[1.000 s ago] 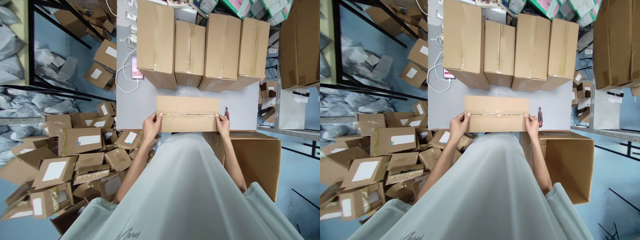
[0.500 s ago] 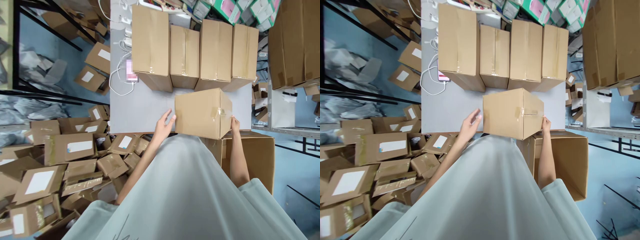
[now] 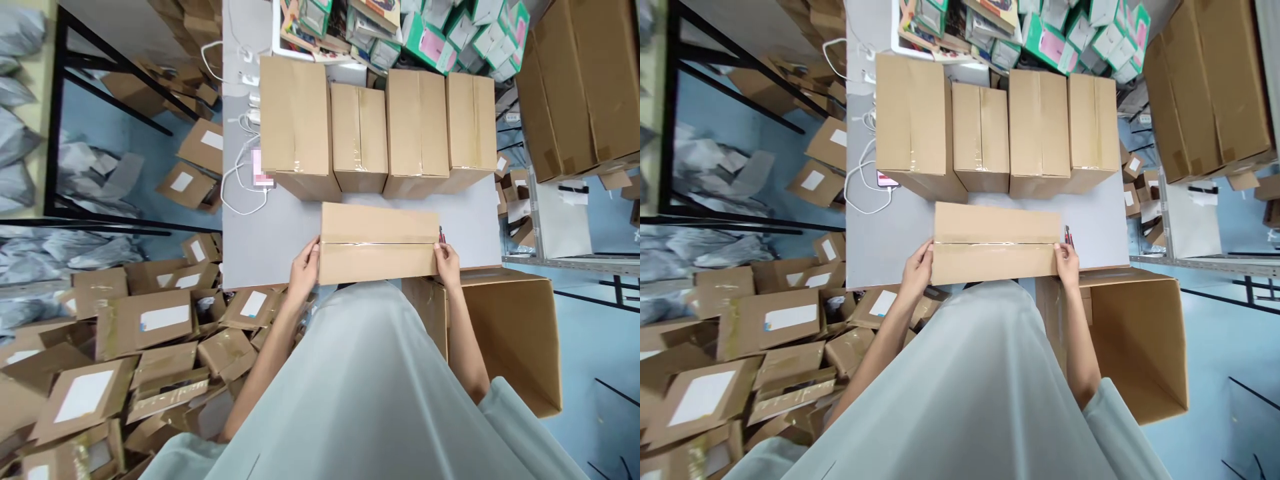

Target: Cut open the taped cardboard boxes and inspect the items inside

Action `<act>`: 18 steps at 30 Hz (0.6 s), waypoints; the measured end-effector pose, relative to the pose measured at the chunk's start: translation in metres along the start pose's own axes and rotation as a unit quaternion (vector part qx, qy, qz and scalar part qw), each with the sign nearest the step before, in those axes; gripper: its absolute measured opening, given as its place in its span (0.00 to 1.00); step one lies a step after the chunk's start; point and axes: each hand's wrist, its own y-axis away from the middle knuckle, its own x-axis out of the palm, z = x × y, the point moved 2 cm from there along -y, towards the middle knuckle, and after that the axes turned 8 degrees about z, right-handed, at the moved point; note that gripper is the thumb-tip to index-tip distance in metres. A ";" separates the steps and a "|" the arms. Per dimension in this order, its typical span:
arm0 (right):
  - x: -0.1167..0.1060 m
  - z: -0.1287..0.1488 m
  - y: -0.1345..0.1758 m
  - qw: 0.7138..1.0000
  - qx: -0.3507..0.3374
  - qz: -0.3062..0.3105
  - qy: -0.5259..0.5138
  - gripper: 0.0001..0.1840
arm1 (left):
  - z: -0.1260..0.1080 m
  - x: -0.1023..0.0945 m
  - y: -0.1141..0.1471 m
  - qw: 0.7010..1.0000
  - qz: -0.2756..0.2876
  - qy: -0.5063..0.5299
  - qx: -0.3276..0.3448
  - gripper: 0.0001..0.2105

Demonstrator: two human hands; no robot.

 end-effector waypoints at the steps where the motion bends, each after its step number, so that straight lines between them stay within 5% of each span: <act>1: 0.010 0.006 0.004 1.000 -0.009 0.008 0.000 0.40 | 0.007 -0.007 -0.003 0.999 -0.014 0.020 -0.039 0.27; 5: 0.040 0.021 0.016 0.998 -0.037 0.036 0.020 0.36 | 0.023 -0.029 -0.012 0.989 -0.009 0.062 -0.132 0.25; 9: 0.041 0.023 -0.002 0.995 -0.033 0.089 0.037 0.32 | 0.011 -0.058 -0.043 0.987 0.005 0.069 -0.146 0.21; 14: -0.004 0.045 -0.096 0.998 -0.042 -0.002 0.040 0.38 | -0.053 -0.103 -0.137 0.989 -0.114 0.046 -0.082 0.28; 18: -0.048 0.078 -0.190 0.992 -0.009 -0.116 0.041 0.51 | -0.108 -0.110 -0.203 0.994 -0.105 -0.017 -0.009 0.23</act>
